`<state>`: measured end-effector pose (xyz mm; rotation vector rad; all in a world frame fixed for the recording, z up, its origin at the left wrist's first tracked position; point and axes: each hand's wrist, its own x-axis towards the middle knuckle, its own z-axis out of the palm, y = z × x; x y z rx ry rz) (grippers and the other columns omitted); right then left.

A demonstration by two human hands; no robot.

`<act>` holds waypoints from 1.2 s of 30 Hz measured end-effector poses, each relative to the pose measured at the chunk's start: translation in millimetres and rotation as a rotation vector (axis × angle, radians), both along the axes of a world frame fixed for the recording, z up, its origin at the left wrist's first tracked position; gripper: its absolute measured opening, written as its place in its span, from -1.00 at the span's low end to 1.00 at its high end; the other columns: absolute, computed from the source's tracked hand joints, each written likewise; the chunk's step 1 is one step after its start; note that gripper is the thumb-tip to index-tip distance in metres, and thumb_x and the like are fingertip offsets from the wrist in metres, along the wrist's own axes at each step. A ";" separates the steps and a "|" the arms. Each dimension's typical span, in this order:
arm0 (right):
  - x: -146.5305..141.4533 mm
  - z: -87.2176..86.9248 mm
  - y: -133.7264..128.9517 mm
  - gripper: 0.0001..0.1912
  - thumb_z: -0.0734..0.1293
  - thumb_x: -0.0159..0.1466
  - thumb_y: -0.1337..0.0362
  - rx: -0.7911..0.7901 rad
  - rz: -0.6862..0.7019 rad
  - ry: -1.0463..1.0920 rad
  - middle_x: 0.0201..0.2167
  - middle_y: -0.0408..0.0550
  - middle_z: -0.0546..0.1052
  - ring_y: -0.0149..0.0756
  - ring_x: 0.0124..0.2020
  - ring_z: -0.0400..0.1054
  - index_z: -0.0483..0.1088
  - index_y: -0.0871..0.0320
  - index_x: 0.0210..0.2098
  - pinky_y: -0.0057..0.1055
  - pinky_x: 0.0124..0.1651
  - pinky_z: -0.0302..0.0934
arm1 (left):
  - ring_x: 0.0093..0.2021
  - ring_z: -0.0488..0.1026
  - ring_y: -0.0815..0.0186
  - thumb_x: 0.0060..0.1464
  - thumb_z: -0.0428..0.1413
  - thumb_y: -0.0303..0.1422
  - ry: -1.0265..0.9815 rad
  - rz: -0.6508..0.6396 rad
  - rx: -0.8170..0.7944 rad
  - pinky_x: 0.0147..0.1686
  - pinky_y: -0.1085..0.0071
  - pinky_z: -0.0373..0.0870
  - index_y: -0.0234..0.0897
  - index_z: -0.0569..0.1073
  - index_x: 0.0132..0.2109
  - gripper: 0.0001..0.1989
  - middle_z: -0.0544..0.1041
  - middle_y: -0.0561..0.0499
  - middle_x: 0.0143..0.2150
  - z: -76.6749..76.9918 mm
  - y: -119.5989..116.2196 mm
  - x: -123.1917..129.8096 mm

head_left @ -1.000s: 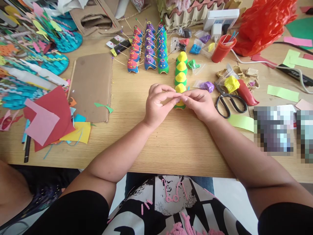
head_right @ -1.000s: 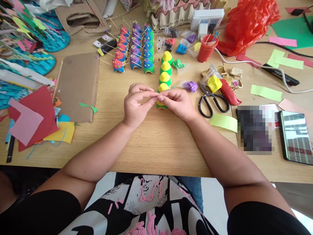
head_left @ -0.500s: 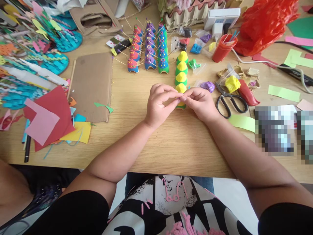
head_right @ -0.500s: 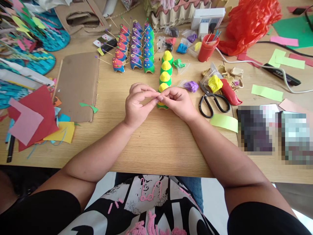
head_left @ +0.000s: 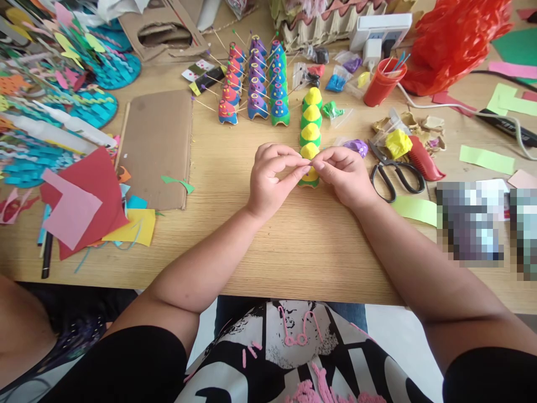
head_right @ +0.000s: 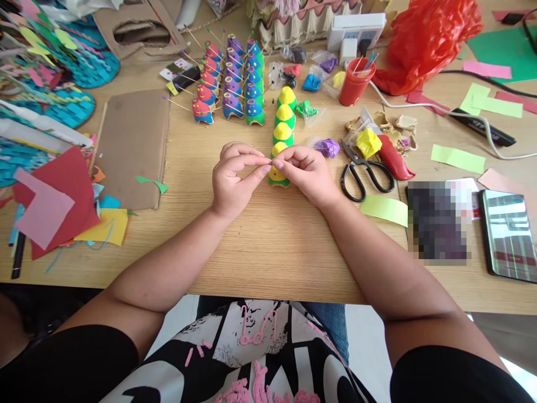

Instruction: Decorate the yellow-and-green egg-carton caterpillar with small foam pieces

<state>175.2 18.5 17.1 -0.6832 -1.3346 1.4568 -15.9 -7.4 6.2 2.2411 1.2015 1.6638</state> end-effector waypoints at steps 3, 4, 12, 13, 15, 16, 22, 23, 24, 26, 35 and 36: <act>-0.5 -0.2 -0.4 -0.54 0.68 0.11 -0.08 -0.010 0.021 0.011 -0.62 -0.30 0.38 -0.58 -0.58 0.24 0.58 0.17 -0.39 -0.57 -0.47 0.27 | -0.05 0.57 0.34 0.36 0.31 -0.22 -0.014 0.002 0.006 0.08 0.26 0.51 -0.05 0.67 -0.10 -0.93 0.65 0.11 -0.17 -0.5 0.3 0.6; -0.6 -0.4 -0.5 -0.55 0.68 0.11 -0.07 -0.011 0.024 0.011 -0.63 -0.30 0.38 -0.58 -0.58 0.25 0.57 0.17 -0.39 -0.57 -0.48 0.27 | -0.05 0.57 0.34 0.36 0.31 -0.22 -0.017 -0.002 0.003 0.09 0.26 0.51 -0.06 0.68 -0.10 -0.92 0.65 0.11 -0.16 -0.5 0.2 0.9; 0.0 -2.4 0.9 -0.56 0.67 0.12 -0.08 -0.038 0.007 0.042 -0.61 -0.27 0.42 -0.53 -0.54 0.31 0.56 0.13 -0.40 -0.56 -0.46 0.29 | -0.01 0.59 0.33 0.36 0.30 -0.15 -0.090 -0.081 -0.084 0.12 0.28 0.52 -0.05 0.70 -0.02 -0.84 0.67 0.07 -0.13 -1.1 -0.9 2.9; 0.1 -2.2 1.0 -0.55 0.68 0.10 -0.09 -0.044 0.004 0.043 -0.61 -0.28 0.41 -0.53 -0.55 0.32 0.55 0.13 -0.40 -0.56 -0.46 0.30 | -0.01 0.60 0.33 0.37 0.29 -0.14 -0.099 -0.086 -0.101 0.13 0.28 0.52 -0.05 0.71 -0.02 -0.83 0.67 0.07 -0.12 -1.3 -0.8 2.7; 0.1 -1.7 1.2 -0.52 0.68 0.07 -0.12 -0.056 -0.005 0.047 -0.63 -0.29 0.39 -0.53 -0.56 0.31 0.53 0.12 -0.42 -0.55 -0.46 0.30 | 0.00 0.60 0.33 0.37 0.27 -0.12 -0.118 -0.095 -0.127 0.13 0.28 0.52 -0.05 0.71 -0.02 -0.81 0.67 0.06 -0.11 -1.8 -0.4 2.1; 0.0 -1.3 1.3 -0.50 0.68 0.06 -0.13 -0.060 -0.010 0.049 -0.64 -0.30 0.38 -0.53 -0.57 0.30 0.51 0.12 -0.42 -0.55 -0.47 0.30 | 0.00 0.61 0.33 0.37 0.27 -0.12 -0.127 -0.100 -0.133 0.13 0.29 0.53 -0.05 0.71 -0.02 -0.80 0.67 0.06 -0.11 -2.0 -0.1 1.8; -1.0 0.8 1.2 -0.48 0.69 0.05 -0.13 -0.067 -0.023 0.055 -0.67 -0.33 0.33 -0.56 -0.60 0.25 0.49 0.12 -0.44 -0.56 -0.46 0.29 | -0.03 0.59 0.34 0.35 0.31 -0.19 -0.128 -0.052 -0.057 0.10 0.30 0.53 -0.06 0.69 -0.06 -0.88 0.66 0.09 -0.14 -1.1 -0.2 1.5; -1.0 0.9 1.1 -0.48 0.69 0.05 -0.14 -0.068 -0.024 0.054 -0.67 -0.34 0.33 -0.56 -0.60 0.25 0.48 0.12 -0.44 -0.56 -0.46 0.28 | -0.04 0.59 0.34 0.34 0.32 -0.20 -0.119 -0.034 -0.032 0.11 0.29 0.52 -0.06 0.68 -0.07 -0.89 0.65 0.10 -0.16 -0.7 -0.5 1.5; -1.0 0.8 1.1 -0.47 0.69 0.05 -0.14 -0.069 -0.024 0.050 -0.67 -0.34 0.33 -0.56 -0.60 0.24 0.48 0.12 -0.44 -0.56 -0.46 0.28 | -0.05 0.58 0.34 0.34 0.33 -0.20 -0.106 -0.017 -0.010 0.11 0.28 0.52 -0.06 0.68 -0.08 -0.90 0.65 0.11 -0.17 -0.3 -0.9 1.5; -0.8 0.1 1.2 -0.47 0.69 0.05 -0.15 -0.068 -0.023 0.047 -0.66 -0.34 0.33 -0.56 -0.60 0.23 0.48 0.12 -0.43 -0.56 -0.48 0.25 | -0.05 0.57 0.33 0.34 0.33 -0.19 -0.068 0.016 0.026 0.13 0.25 0.51 -0.05 0.68 -0.10 -0.90 0.63 0.11 -0.20 -0.1 -1.4 1.5; -0.3 -3.1 0.3 -0.48 0.69 0.04 -0.16 -0.088 -0.052 0.035 -0.63 -0.30 0.35 -0.52 -0.59 0.23 0.49 0.10 -0.41 -0.52 -0.51 0.22 | -0.02 0.52 0.28 0.39 0.25 -0.11 0.031 0.078 -0.005 0.19 0.16 0.48 -0.01 0.71 -0.07 -0.83 0.60 0.08 -0.20 -3.6 -0.8 -0.1; -0.7 -2.6 0.1 -0.47 0.69 0.03 -0.16 -0.090 -0.053 0.035 -0.62 -0.30 0.35 -0.51 -0.58 0.24 0.49 0.09 -0.41 -0.51 -0.50 0.23 | -0.01 0.52 0.28 0.39 0.25 -0.10 0.044 0.091 -0.015 0.20 0.16 0.48 -0.01 0.71 -0.07 -0.82 0.60 0.07 -0.20 -3.7 -0.8 -0.2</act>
